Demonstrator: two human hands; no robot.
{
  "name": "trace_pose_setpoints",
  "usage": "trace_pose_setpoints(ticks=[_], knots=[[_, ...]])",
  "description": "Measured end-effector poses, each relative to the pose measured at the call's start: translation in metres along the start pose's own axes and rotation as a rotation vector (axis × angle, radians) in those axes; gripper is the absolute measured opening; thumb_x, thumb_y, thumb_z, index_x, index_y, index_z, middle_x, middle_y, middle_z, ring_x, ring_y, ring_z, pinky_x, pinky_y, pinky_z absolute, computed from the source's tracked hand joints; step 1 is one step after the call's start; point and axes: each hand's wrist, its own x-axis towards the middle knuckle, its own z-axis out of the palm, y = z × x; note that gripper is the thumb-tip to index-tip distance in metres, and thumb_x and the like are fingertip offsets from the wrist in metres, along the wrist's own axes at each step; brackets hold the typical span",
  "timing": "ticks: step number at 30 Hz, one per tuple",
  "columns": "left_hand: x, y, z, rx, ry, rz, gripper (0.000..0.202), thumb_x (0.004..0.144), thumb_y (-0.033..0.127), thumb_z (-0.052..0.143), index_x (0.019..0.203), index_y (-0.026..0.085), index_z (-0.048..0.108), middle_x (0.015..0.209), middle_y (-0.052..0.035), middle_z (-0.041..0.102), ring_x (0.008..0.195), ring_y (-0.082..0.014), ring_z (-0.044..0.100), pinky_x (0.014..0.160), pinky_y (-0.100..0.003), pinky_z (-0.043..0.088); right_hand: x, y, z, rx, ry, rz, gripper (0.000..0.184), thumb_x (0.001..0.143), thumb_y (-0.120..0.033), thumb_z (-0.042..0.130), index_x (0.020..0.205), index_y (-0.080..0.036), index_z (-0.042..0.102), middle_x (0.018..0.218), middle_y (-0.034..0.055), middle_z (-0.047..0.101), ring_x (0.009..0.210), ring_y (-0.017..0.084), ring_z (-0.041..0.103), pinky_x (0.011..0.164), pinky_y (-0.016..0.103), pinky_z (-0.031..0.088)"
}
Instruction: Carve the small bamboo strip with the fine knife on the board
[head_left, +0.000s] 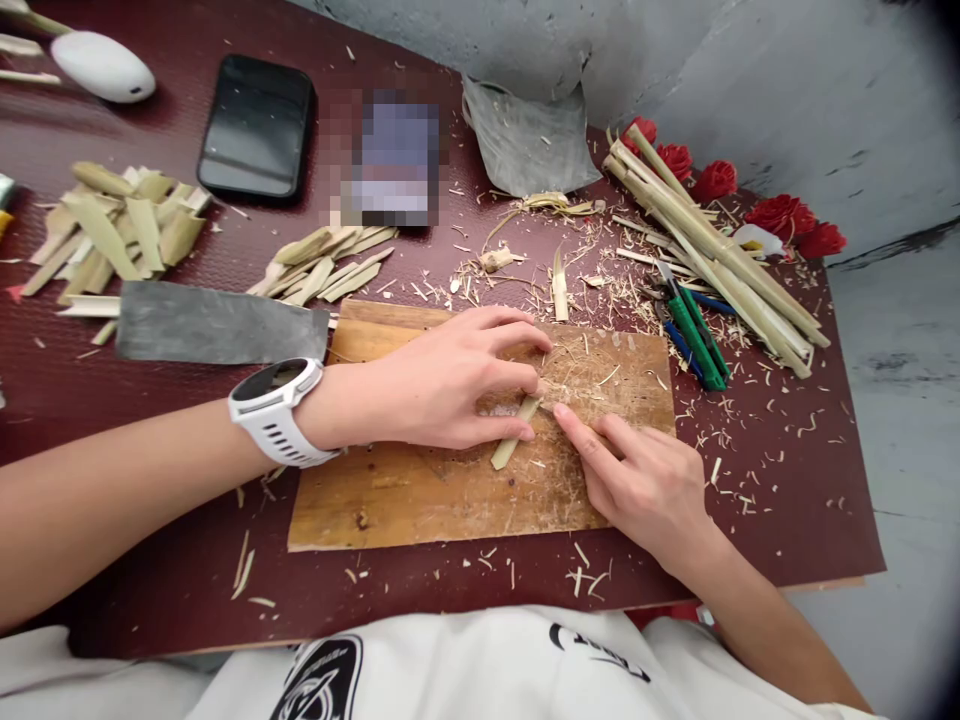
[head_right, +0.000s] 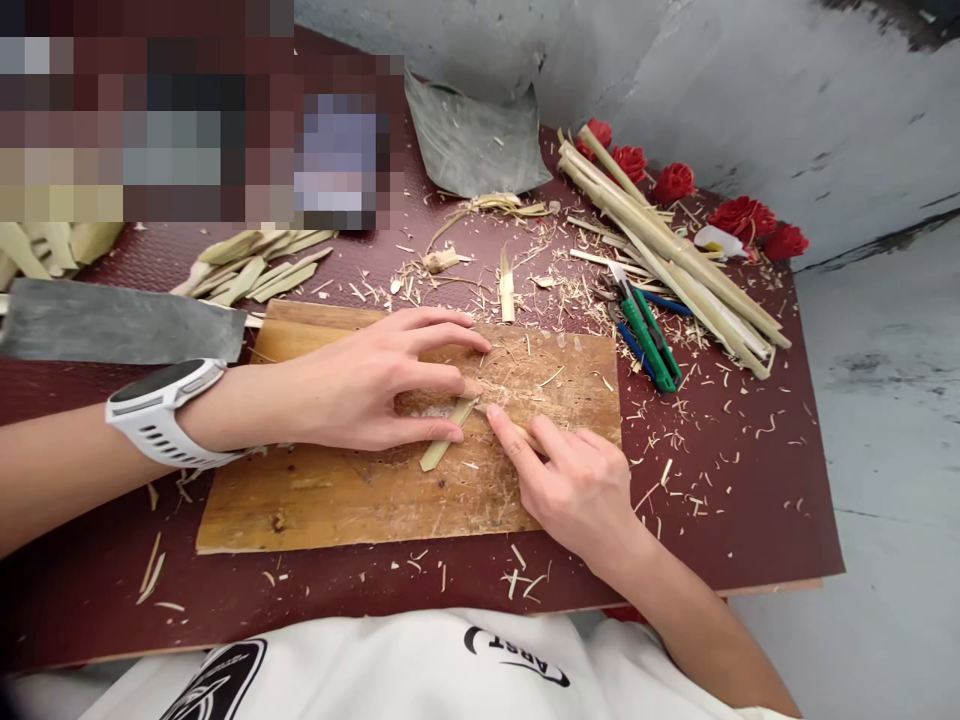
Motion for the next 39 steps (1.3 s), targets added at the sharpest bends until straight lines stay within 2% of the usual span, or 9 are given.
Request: trace_pose_setpoints(ticks=[4,7,12,17,19,23,29,39], knots=[[0.001,0.000,0.001,0.010,0.001,0.011,0.032,0.096,0.047,0.074,0.118,0.024,0.076,0.147,-0.0158,0.062,0.144,-0.0373,0.050,0.122,-0.063,0.042,-0.005,0.004,0.002,0.039,0.048,0.060,0.058,0.095,-0.012,0.068,0.151,-0.024,0.062,0.078,-0.0032,0.069,0.057,0.012,0.040,0.060,0.030,0.034],[0.001,0.000,0.002,0.027,0.007,0.008,0.036,0.097,0.050,0.073,0.118,0.022,0.075,0.146,-0.0174,0.062,0.143,-0.0376,0.051,0.121,-0.062,0.043,-0.006,0.005,0.003,0.103,0.087,0.107,0.061,0.096,-0.012,0.069,0.155,-0.025,0.057,0.078,-0.0034,0.071,0.058,0.011,0.048,0.062,0.029,0.036],[0.000,0.001,0.004,0.062,0.033,0.020,0.041,0.099,0.055,0.069,0.114,0.017,0.073,0.140,-0.0202,0.063,0.139,-0.0371,0.053,0.121,-0.060,0.043,-0.002,0.002,0.003,0.180,0.147,0.160,0.047,0.097,-0.010,0.071,0.143,-0.019,0.064,0.091,0.0014,0.080,0.065,0.010,0.063,0.065,0.026,0.044],[-0.001,0.000,0.005,0.087,0.062,0.039,0.047,0.099,0.061,0.066,0.108,0.015,0.073,0.133,-0.0201,0.066,0.134,-0.0373,0.056,0.122,-0.063,0.041,0.003,0.000,0.001,0.258,0.166,0.195,0.031,0.098,-0.013,0.073,0.128,-0.015,0.068,0.099,0.0055,0.081,0.075,0.012,0.071,0.071,0.025,0.049],[-0.001,-0.001,0.005,0.085,0.067,0.047,0.048,0.098,0.063,0.066,0.104,0.015,0.074,0.131,-0.0204,0.066,0.132,-0.0373,0.057,0.121,-0.063,0.042,0.004,-0.001,0.001,0.249,0.127,0.175,0.030,0.098,-0.014,0.073,0.127,-0.016,0.070,0.097,0.0039,0.080,0.075,0.012,0.069,0.070,0.025,0.048],[-0.001,-0.003,0.004,0.066,0.052,0.060,0.046,0.098,0.061,0.068,0.100,0.016,0.077,0.132,-0.0201,0.066,0.131,-0.0356,0.059,0.117,-0.058,0.048,0.005,-0.003,0.001,0.189,0.041,0.151,0.037,0.100,-0.016,0.071,0.136,-0.022,0.071,0.092,-0.0009,0.076,0.065,0.009,0.060,0.063,0.024,0.041],[-0.001,-0.004,0.004,0.047,0.071,0.065,0.044,0.097,0.060,0.071,0.096,0.017,0.079,0.130,-0.0187,0.069,0.128,-0.0343,0.061,0.113,-0.056,0.052,0.004,-0.002,0.005,0.178,0.035,0.135,0.036,0.103,-0.019,0.067,0.139,-0.023,0.071,0.084,-0.0024,0.071,0.061,0.008,0.051,0.061,0.024,0.037],[-0.002,-0.005,0.004,0.050,0.072,0.074,0.043,0.097,0.058,0.071,0.099,0.017,0.081,0.131,-0.0195,0.069,0.128,-0.0349,0.061,0.113,-0.056,0.053,0.005,-0.001,0.007,0.158,0.016,0.113,0.039,0.102,-0.015,0.066,0.140,-0.024,0.071,0.082,-0.0031,0.069,0.060,0.010,0.050,0.060,0.026,0.035]])
